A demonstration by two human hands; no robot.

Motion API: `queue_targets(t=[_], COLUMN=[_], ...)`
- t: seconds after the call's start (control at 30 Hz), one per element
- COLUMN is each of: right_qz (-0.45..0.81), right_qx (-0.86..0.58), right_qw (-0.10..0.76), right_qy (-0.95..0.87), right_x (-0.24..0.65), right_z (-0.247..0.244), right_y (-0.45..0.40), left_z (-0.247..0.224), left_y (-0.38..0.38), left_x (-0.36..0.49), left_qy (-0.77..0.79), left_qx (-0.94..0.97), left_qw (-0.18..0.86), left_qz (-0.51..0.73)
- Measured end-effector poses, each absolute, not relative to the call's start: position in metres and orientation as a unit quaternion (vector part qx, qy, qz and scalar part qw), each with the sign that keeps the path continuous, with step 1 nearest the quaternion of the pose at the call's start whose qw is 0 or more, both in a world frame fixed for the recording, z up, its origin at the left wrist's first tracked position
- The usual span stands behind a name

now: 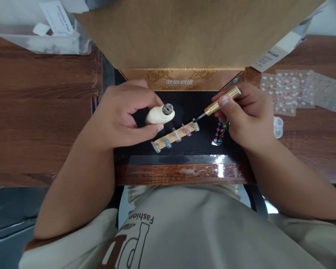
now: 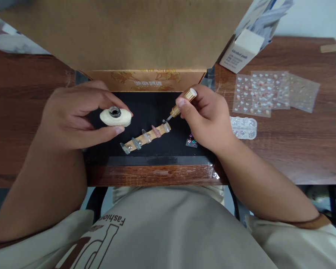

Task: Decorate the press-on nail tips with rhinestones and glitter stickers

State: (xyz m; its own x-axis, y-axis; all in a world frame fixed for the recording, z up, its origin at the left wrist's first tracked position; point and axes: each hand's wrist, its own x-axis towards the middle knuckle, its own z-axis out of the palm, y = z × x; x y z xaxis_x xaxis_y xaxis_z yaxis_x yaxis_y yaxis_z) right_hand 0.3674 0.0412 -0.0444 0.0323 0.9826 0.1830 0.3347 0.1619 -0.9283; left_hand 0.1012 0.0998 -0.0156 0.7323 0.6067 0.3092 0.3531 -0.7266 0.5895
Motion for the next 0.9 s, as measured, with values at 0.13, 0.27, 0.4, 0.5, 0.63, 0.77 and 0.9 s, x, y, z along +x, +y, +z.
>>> queue_targets(t=[0.13,0.27,0.4,0.5,0.63,0.77,0.9], right_qz=[0.332,0.337,0.332,0.33,0.339,0.329,0.33], right_qx=[-0.55,-0.536,-0.552,-0.549,-0.534,-0.546,-0.516], right_qw=[0.495,0.489,0.465,0.493,0.49,0.487,0.548], right_qy=[-0.585,-0.601,-0.607,-0.589,-0.6,-0.597,-0.57], right_x=[0.3696,0.3675,0.368,0.3691,0.3674,0.3678,0.368], right_z=[-0.0441,-0.0442,-0.0464,-0.0461,-0.046,-0.0479,-0.0453], right_y=[0.0423,0.0406,0.0419,0.0429,0.0426,0.0444,0.0431], left_z=[-0.0146,-0.0134,-0.0134,-0.0136,-0.014,-0.0143,-0.014], left_y=[0.1,0.0994,0.0987,0.0985,0.0983,0.0995,0.1012], left_x=[0.1014,0.1012,0.1012,0.1012,0.1016,0.1015,0.1018], left_qy=[0.272,0.272,0.272,0.267,0.263,0.261,0.246], left_qx=[0.892,0.892,0.893,0.896,0.896,0.896,0.9], left_qw=[0.259,0.265,0.261,0.258,0.261,0.264,0.26], left_qz=[0.252,0.245,0.246,0.243,0.247,0.244,0.248])
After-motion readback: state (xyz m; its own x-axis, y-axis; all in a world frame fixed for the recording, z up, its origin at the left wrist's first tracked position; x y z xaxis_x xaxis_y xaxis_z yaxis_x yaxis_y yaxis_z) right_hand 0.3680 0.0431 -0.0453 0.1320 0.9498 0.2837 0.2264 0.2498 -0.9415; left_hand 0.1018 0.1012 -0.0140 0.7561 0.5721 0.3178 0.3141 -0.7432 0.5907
